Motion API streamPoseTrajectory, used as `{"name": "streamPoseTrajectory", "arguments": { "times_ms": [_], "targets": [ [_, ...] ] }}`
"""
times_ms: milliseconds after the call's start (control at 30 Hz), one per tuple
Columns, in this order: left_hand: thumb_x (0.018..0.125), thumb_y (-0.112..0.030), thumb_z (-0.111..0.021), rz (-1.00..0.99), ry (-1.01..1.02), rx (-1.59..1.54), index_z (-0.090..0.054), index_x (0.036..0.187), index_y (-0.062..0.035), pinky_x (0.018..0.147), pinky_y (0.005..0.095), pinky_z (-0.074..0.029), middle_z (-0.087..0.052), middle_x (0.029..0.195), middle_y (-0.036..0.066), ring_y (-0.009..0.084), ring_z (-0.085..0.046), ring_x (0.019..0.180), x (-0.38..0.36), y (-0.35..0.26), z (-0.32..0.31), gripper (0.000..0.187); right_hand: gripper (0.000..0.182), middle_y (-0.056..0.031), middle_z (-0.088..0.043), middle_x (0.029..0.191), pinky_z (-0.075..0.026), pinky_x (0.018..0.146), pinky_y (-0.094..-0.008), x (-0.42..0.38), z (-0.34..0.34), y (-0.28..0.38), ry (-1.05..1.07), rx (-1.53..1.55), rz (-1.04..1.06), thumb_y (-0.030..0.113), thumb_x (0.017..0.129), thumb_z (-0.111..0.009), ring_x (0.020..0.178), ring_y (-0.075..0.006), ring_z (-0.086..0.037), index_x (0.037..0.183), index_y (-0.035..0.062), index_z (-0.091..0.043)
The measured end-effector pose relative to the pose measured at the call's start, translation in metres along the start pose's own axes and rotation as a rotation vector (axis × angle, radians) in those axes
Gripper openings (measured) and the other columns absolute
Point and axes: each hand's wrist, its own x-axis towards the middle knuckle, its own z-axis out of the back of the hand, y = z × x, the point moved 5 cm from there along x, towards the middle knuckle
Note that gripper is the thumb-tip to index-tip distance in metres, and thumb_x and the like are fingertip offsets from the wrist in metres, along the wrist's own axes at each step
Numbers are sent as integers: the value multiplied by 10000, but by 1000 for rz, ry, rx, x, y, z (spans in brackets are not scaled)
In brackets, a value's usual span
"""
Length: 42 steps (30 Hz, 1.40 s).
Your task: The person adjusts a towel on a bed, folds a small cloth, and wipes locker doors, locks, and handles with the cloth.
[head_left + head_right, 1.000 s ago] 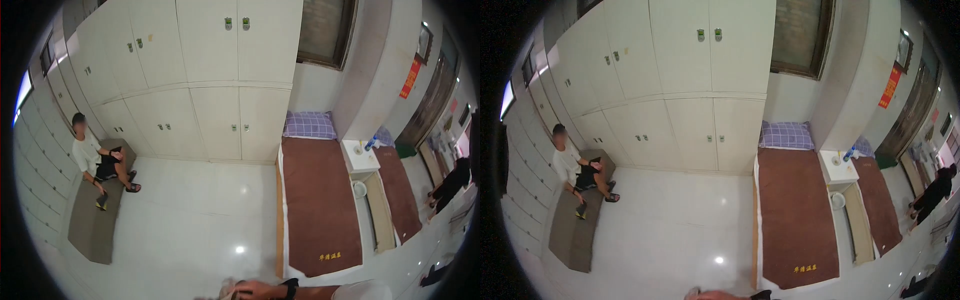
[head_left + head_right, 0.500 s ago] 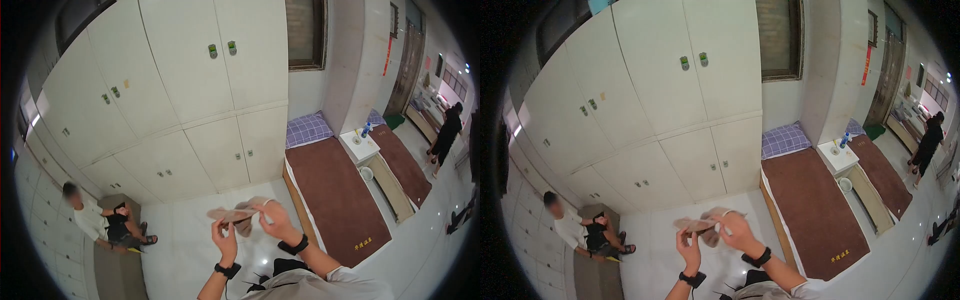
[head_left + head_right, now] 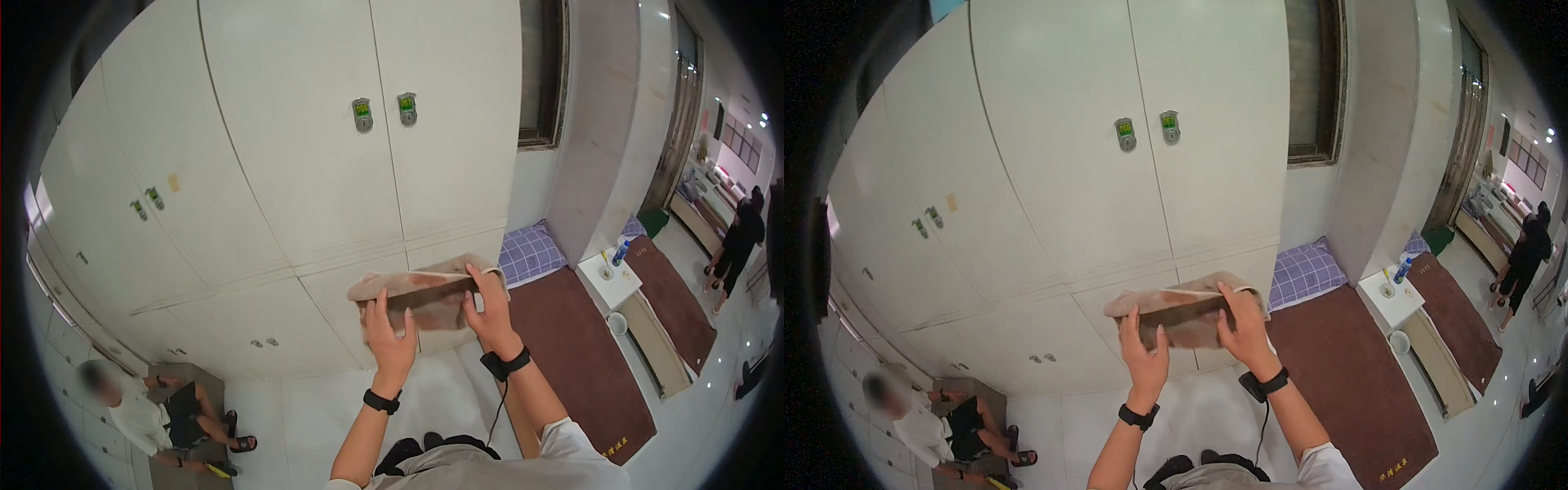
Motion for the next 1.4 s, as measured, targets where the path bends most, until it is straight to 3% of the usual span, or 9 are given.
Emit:
{"name": "streamPoseTrajectory", "arguments": {
  "times_ms": [333,633,733,867,900,967,1033,1133,1400],
  "targets": [
    [903,-122,-616,-283,348,-125,-211,1513,95,1149,559,-253,-401,1443,320,495,-373,1326,131,119,-166,763,736,-265,-530,1256,-403,1003,-468,61,-124,-125,-6,-145,-174,18,858,-585,1141,-423,-508,1514,-59,-260],
    [894,-226,-627,-121,161,228,-172,1493,160,1094,615,-272,-442,1376,348,512,-444,1209,259,189,-178,846,803,-301,-501,1346,-324,1056,-538,181,-287,-169,-59,-394,-93,222,916,-593,1218,-469,-471,1536,-66,-173],
    [886,-233,-630,-316,-121,189,-177,1484,179,1091,610,-274,-447,1343,372,527,-465,1154,278,210,-154,856,846,-309,-514,1341,-315,1066,-551,192,-321,-167,103,-418,-83,320,928,-582,1244,-486,-468,1542,-64,-145],
    [858,-243,-642,-387,-177,106,-237,1484,152,1029,649,-321,-495,1275,372,532,-488,1123,306,190,-146,844,804,-331,-517,1322,-355,1038,-563,222,-294,-160,202,-527,195,340,910,-598,1230,-496,-481,1515,-66,-260],
    [856,-233,-645,-403,-179,63,-235,1485,153,1028,647,-321,-492,1278,371,534,-486,1126,319,175,-146,843,797,-331,-515,1327,-353,1041,-563,237,-277,-163,171,-527,103,334,904,-606,1233,-498,-478,1509,-67,-276],
    [853,-216,-651,-408,-161,-77,-234,1484,155,1030,641,-322,-485,1286,369,539,-480,1142,333,154,-149,841,784,-330,-510,1335,-351,1047,-562,266,-240,-161,99,-518,-85,320,891,-621,1240,-503,-473,1495,-69,-307],
    [851,-203,-657,-372,-116,-268,-237,1482,155,1035,632,-323,-478,1297,367,545,-474,1166,337,137,-157,838,808,-329,-490,1364,-330,1071,-554,294,-200,-148,-196,-613,93,267,862,-647,1268,-509,-442,1499,-76,-288],
    [852,-202,-659,-444,-10,-365,-247,1483,145,1035,604,-340,-495,1277,358,540,-464,1210,323,125,-182,830,776,-293,-537,1268,-367,1028,-526,333,-164,-129,-284,-643,244,181,836,-648,1190,-480,-476,1497,-53,-315],
    [836,-187,-649,-415,208,-291,-207,1503,121,1073,556,-336,-425,1407,372,516,-434,1296,312,116,-217,857,325,-180,-559,976,-433,853,-462,384,-154,-113,-330,-483,328,55,751,-651,959,-395,-510,1061,8,-568]
  ]
}}
